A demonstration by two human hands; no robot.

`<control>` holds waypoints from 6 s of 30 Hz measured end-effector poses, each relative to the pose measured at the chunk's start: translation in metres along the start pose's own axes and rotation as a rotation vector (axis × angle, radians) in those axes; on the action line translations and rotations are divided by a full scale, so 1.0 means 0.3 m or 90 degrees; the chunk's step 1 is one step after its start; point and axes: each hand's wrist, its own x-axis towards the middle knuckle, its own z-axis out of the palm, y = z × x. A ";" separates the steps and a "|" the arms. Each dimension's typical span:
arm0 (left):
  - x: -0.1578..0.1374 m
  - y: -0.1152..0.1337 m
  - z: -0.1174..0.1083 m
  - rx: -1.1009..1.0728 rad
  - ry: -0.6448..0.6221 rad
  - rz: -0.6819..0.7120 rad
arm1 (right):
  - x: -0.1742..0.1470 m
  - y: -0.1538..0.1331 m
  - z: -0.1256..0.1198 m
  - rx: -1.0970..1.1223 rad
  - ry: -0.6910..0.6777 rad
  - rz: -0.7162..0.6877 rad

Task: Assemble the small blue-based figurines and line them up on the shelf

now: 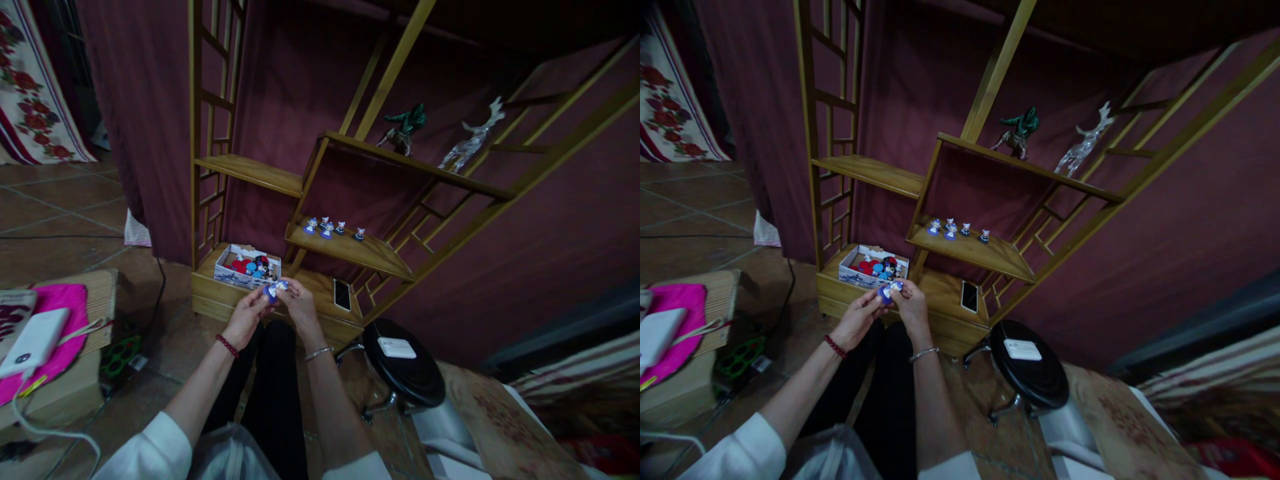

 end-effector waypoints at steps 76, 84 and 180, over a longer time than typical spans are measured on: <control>-0.048 0.120 0.108 -0.100 0.005 -0.011 | 0.017 -0.197 -0.024 -0.285 -0.212 -0.190; -0.062 0.104 0.087 -0.125 -0.001 -0.020 | 0.003 -0.215 -0.026 -0.369 -0.249 -0.226; -0.138 0.130 0.167 -0.115 0.147 -0.074 | -0.044 -0.419 -0.066 -0.591 -0.391 -0.368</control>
